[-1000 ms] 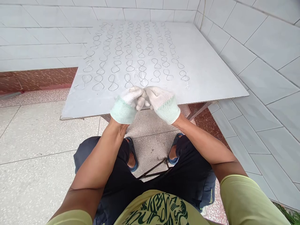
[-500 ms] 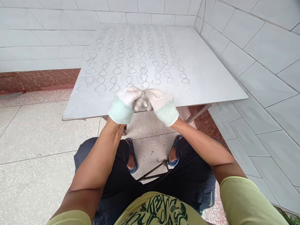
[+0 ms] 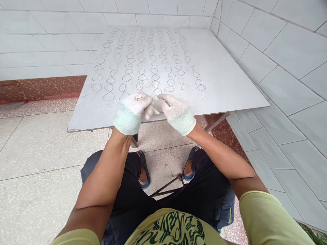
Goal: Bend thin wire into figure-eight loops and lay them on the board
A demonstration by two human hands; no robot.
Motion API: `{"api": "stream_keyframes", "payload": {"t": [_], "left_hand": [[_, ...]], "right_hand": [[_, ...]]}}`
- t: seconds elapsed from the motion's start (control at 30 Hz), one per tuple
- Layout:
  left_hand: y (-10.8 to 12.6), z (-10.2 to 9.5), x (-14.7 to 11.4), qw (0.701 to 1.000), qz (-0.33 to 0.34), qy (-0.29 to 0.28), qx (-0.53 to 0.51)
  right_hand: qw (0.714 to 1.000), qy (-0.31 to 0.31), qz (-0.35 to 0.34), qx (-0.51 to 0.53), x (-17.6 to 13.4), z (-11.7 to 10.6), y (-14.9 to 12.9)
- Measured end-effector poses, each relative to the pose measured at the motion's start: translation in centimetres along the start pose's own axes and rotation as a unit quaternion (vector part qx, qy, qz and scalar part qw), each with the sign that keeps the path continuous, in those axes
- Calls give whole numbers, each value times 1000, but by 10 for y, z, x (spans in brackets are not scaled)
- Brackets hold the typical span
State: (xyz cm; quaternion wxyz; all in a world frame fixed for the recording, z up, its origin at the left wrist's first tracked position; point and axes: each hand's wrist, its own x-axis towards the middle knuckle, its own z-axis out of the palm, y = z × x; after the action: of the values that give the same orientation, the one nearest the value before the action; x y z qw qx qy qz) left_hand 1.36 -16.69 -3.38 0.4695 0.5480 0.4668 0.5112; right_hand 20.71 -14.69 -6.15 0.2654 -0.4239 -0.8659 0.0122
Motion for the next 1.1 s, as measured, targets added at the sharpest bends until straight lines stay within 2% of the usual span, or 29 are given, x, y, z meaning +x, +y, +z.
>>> {"api": "stream_keyframes", "payload": {"t": [0.1, 0.17, 0.27, 0.4, 0.53, 0.77, 0.93, 1.1], "left_hand": [[1, -2, -1, 1000, 6, 12, -3], [2, -1, -2, 1000, 3, 14, -7], [4, 1, -3, 1000, 3, 15, -8], [3, 4, -3, 1000, -7, 21, -15], [-2, 7, -1, 999, -16, 34, -35], [-10, 9, 0, 997, -18, 43, -62], [-9, 13, 0, 993, -3, 26, -111], [-7, 14, 1, 993, -17, 18, -115]], "right_hand": [[997, 50, 41, 49, 2, 7, 4], [993, 73, 39, 79, 3, 13, 8], [991, 87, 19, 100, 2, 19, 13], [990, 94, 36, 98, 0, 20, 15], [990, 74, 37, 111, 1, 10, 11], [995, -5, -6, 99, 3, -14, 5], [994, -16, -34, 101, 1, -16, 10], [990, -23, -23, 137, 5, -18, 11]]}}
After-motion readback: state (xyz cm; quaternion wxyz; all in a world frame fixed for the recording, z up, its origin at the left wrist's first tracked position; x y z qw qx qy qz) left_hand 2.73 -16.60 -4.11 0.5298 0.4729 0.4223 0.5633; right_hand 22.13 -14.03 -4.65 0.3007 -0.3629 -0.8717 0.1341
